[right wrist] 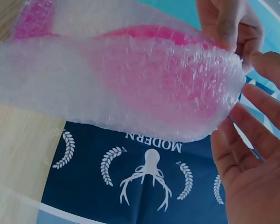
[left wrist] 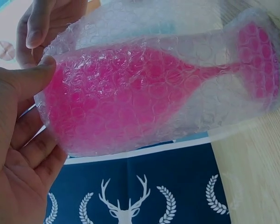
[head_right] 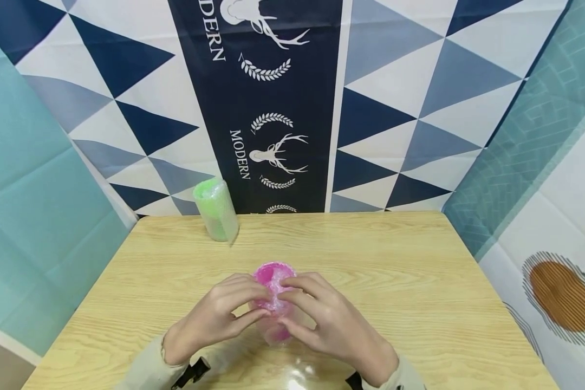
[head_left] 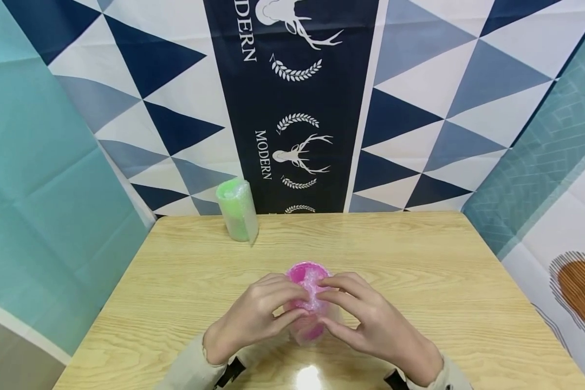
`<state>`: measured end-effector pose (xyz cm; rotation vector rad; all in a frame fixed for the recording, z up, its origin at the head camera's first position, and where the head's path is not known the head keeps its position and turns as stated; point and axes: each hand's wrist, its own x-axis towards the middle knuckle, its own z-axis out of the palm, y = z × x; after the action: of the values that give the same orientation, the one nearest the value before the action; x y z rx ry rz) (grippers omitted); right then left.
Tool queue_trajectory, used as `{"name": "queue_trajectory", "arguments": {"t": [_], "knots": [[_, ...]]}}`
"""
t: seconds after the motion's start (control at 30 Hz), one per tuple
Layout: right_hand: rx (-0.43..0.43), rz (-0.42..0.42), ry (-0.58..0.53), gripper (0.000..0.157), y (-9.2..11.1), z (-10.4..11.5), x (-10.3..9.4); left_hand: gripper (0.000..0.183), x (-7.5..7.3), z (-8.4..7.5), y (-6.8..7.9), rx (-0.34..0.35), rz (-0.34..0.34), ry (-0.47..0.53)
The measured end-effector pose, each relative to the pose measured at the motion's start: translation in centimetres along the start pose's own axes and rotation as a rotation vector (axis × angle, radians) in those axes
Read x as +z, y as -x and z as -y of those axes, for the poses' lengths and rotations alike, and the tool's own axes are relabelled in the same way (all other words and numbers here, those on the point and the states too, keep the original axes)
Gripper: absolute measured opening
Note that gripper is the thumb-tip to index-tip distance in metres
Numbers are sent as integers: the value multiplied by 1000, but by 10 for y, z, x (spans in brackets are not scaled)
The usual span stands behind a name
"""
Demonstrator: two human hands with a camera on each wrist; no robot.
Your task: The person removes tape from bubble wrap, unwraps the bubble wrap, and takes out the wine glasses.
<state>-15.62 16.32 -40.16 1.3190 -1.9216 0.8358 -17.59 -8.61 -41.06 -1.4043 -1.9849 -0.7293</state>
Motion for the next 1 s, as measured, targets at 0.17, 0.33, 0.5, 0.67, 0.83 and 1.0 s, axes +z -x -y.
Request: {"name": "queue_trajectory", "arguments": {"t": [0.17, 0.33, 0.5, 0.67, 0.83, 1.0], "knots": [[1, 0, 14, 25, 1, 0, 5, 26, 2, 0, -1, -9, -3, 17], [-5, -6, 48, 25, 1, -1, 8, 25, 3, 0, -1, -43, -3, 8], [30, -1, 84, 28, 2, 0, 12, 27, 4, -2, -1, -75, 1, -15], [63, 27, 127, 27, 2, 0, 15, 26, 3, 1, -1, -88, -10, -23], [53, 34, 120, 23, 1, -2, 15, 23, 3, 3, 0, -94, -13, -10], [44, 19, 109, 22, 0, -5, 14, 22, 4, 6, 0, -92, -11, -1]]}}
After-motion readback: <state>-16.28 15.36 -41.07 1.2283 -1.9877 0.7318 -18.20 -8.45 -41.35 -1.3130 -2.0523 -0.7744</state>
